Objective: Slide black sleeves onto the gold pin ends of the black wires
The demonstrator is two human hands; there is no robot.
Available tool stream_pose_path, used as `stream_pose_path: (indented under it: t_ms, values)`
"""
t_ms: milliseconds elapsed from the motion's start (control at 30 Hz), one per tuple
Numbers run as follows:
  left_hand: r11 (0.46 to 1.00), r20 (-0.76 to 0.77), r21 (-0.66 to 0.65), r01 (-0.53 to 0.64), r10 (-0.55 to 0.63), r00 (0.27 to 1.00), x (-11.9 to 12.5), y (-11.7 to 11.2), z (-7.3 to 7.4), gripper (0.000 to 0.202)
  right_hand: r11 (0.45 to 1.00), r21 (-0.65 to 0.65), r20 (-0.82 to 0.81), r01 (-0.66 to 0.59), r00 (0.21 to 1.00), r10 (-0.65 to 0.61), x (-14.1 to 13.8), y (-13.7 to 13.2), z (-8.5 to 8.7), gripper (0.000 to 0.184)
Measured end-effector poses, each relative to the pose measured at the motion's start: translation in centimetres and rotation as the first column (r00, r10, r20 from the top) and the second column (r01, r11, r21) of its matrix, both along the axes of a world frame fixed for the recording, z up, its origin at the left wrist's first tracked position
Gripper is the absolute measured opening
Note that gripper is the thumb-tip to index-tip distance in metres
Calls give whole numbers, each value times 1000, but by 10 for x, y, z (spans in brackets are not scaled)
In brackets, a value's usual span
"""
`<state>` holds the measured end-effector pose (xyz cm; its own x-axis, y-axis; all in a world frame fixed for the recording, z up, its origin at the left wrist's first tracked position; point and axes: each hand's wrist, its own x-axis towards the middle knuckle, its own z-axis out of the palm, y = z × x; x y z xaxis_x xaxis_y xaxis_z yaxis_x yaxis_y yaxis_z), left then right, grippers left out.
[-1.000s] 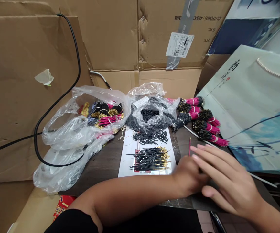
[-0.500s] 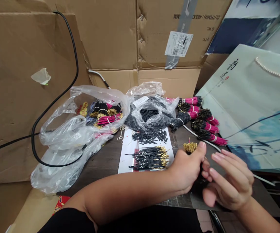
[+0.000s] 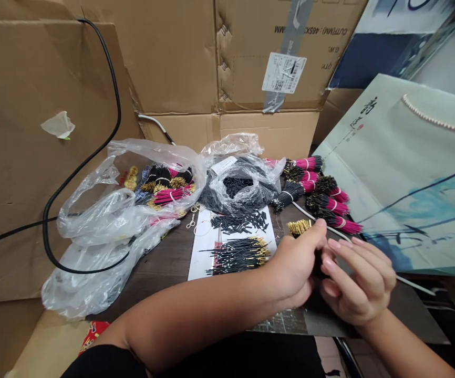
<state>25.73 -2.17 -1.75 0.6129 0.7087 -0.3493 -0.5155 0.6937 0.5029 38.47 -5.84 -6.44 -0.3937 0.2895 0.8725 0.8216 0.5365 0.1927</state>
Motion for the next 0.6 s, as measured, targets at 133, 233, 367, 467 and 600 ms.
stream_pose_path:
  t_ms: [133, 233, 367, 467, 600]
  values:
    - [999, 43, 17, 31, -31, 999, -8, 2, 9, 46, 1000, -11, -6, -10, 1000, 10, -20, 0, 10, 49]
    - [999, -78, 15, 45, -43, 996, -16, 5, 10, 48, 989, -147, 59, -28, 998, 37, -32, 10, 19, 58]
    - [971, -126, 234, -50, 81, 989, -47, 23, 9, 50, 940, -295, -25, -172, 985, 172, -41, 33, 28, 61]
    - [784, -345, 621, 14, 256, 903, -85, 46, 6, 53, 899, -345, -219, -270, 954, 203, -45, 59, 35, 56]
    - [548, -384, 836, -15, 605, 697, -132, 72, -4, 43, 744, -651, 110, -149, 952, 287, -58, 97, 33, 30]
